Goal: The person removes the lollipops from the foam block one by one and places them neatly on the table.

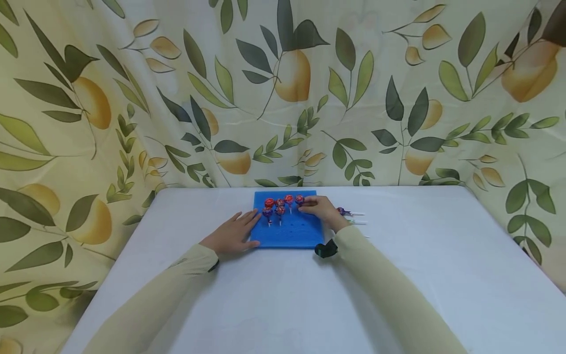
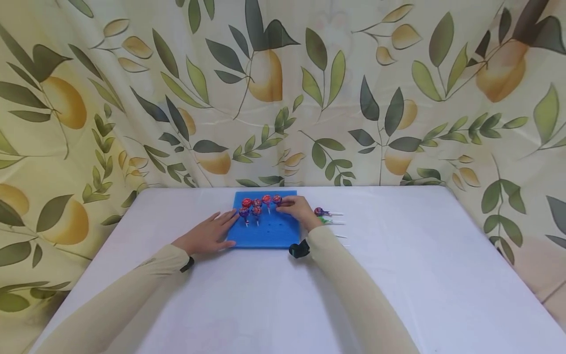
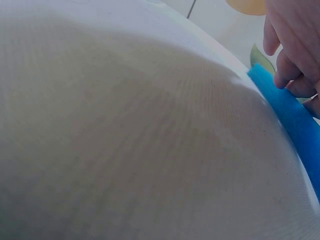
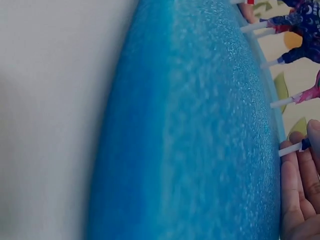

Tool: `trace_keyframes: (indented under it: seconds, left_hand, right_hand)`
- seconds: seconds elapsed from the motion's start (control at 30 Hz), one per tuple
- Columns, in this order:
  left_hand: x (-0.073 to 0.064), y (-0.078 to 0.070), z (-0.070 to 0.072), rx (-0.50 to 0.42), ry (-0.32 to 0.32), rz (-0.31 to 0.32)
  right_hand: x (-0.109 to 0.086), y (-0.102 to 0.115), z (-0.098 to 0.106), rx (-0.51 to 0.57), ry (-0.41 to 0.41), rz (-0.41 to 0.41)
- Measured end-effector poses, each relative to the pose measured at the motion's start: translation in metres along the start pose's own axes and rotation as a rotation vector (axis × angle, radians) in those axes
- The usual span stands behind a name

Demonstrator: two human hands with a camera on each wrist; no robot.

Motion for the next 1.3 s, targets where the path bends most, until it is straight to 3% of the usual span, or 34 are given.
trace_keyframes:
  seconds: [0.2,0.33,0.73,1.13,1.3]
  left_hand:
    - [-0.005,0.004,0.001,-0.016,0.012,0.015]
    - [-0.007,0.006,0.001,-0.017,0.016,0.024]
    - [-0.006,0.002,0.004,-0.008,0.002,0.003]
    - [-0.003,0.003,0.0,0.008,0.013,0.021]
    - [-0.001,0.0,0.0,-0.005,0.017,0.024]
  right_hand:
    - [0.002,0.002,-0.003,-0.046,-0.071,0.002]
    - [0.001,0.004,-0.005,-0.052,-0.07,0.002]
    - [0.001,-0.004,-0.004,0.145,0.009,-0.043]
    - [0.002,0.004,-0.002,0.335,0.076,-0.043]
    - [0.002,0.009,0.004,0.354,0.101,-0.064]
Point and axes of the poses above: each hand's wrist, its own x-axis towards the middle knuckle, its own z-axis out of the back of the hand, y = z × x, the point moved 7 cm from there along x, towards the middle knuckle, and after that the axes turned 5 degrees about z, right-handed, at the moved point
